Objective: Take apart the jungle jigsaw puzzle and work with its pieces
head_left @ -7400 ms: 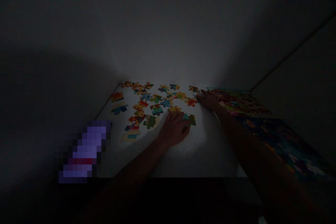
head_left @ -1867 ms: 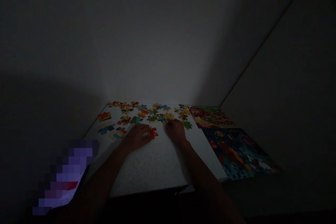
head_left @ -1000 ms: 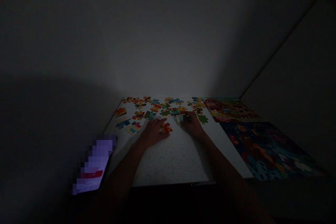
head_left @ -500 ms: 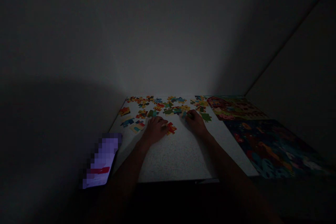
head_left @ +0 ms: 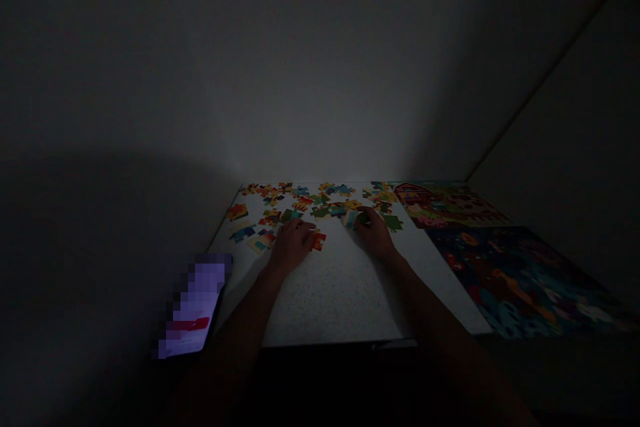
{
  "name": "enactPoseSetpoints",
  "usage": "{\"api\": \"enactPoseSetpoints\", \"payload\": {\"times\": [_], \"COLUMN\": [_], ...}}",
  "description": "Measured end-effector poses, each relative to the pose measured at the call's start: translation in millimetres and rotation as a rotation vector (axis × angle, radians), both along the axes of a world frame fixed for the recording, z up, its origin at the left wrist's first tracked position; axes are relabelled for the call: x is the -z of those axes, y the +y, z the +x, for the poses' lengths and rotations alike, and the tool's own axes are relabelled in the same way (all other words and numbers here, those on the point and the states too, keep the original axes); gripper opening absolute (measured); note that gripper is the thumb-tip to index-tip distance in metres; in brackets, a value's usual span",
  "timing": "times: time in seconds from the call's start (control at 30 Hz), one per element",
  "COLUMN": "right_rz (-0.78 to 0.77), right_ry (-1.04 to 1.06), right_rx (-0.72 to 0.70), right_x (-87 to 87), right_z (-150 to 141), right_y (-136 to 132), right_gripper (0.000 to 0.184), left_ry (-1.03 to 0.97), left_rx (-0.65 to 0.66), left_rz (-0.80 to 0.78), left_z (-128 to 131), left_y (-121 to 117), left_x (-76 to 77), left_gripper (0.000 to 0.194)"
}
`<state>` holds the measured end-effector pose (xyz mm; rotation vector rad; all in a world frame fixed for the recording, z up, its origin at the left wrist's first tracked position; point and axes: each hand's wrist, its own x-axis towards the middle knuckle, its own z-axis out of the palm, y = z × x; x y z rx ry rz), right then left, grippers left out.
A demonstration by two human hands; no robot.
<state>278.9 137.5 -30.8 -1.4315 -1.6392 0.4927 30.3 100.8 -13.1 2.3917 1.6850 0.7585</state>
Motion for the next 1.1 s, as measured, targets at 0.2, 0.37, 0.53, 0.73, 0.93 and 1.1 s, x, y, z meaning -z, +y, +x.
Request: {"api": "enactPoseSetpoints", "payload": {"times": [0.2, 0.37, 0.53, 0.73, 0.93, 1.1], "right_rz": [-0.072, -0.188, -0.215, -0.274, -0.291, -0.282], "right_ry": [-0.292, -0.423, -0.447, -0.521, -0.518, -0.568], "right_rx": [0.283, 0.262, 0.361, 0.382, 0.419, 0.463], "right_x": [-11.3, -17.4, -9.3, -6.8, -14.8, -8.3], "right_z": [11, 12, 22, 28, 23, 20], "right_y": [1, -3, 0, -8, -42, -76], "right_gripper": [0.039, 0.033, 0.042, 0.048, 0.048, 0.057], "left_ry": [0.109, 0.108, 0.109, 0.079, 0.049, 0.062], "left_rx": [0.074, 0.098, -0.19, -0.296, -0.228, -0.071], "left_rz": [-0.032, -0.01, 0.049, 0.046, 0.026, -0.014], "left_z": [6, 5, -6, -9, -8, -8], "left_y": [-8, -4, 6, 11, 6, 0], "left_x": [-1.0, 3.5, 9.3, 17.4, 8.7, 1.7], "left_gripper": [0.036, 0.035, 0.04, 0.036, 0.032, 0.034]}}
